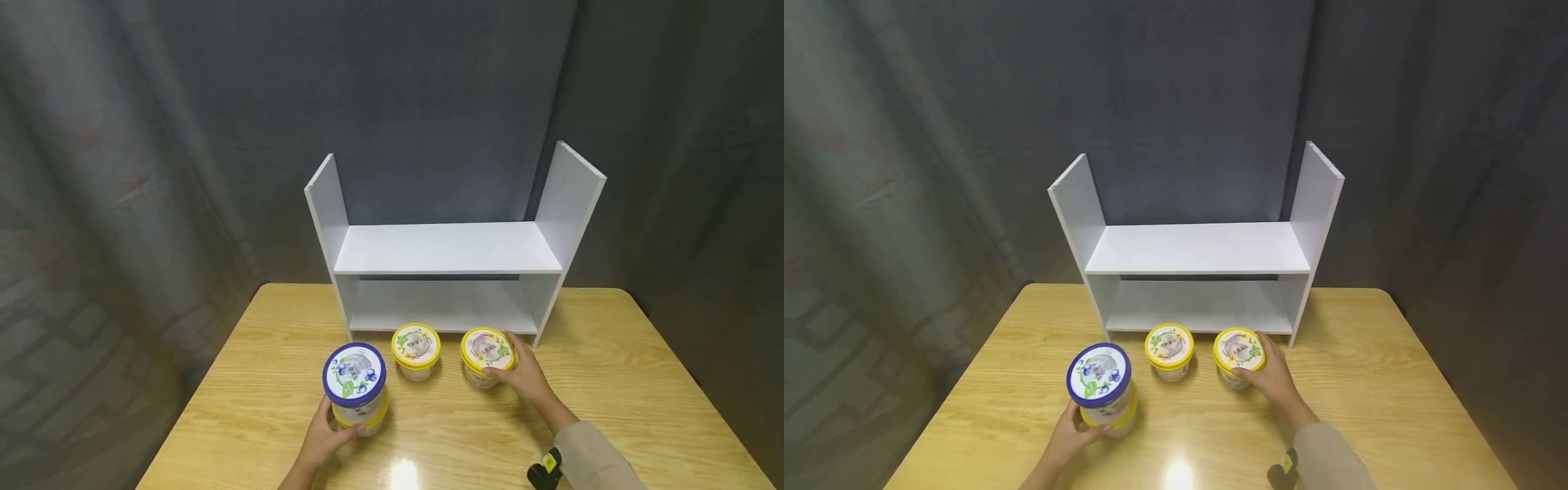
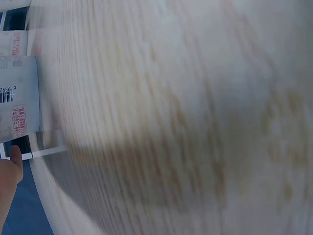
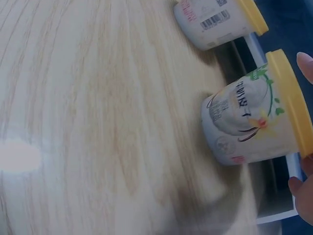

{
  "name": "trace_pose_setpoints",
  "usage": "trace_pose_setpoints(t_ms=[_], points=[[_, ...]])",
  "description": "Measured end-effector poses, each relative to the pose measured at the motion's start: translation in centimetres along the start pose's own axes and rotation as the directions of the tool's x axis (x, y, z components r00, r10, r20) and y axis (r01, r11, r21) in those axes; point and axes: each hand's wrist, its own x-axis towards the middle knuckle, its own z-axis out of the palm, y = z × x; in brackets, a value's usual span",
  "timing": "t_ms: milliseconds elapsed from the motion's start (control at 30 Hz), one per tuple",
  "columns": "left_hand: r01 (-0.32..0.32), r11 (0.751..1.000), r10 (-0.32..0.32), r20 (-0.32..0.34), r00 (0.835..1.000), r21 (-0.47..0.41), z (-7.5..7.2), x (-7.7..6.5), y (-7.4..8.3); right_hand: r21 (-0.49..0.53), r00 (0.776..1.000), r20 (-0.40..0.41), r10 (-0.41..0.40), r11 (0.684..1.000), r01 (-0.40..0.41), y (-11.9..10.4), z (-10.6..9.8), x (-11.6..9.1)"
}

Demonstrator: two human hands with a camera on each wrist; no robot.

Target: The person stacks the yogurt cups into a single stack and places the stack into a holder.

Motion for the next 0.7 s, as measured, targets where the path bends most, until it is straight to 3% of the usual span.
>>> trace_pose_setpoints(t_ms=[367,700], points=[[-0.03,1.0,0.03,0.0,1.0,-0.001,0.0,0.0,0.1,0.07,1.0,-0.002,0.006,0.998,-0.006,1.3,0.5,0.4],[-0.004,1.0,0.004,0.006,1.0,0.004,-0.1,0.0,0.4,0.138,1.0,0.009,0.005,0.99,-0.006,1.6,1.0,0.5]])
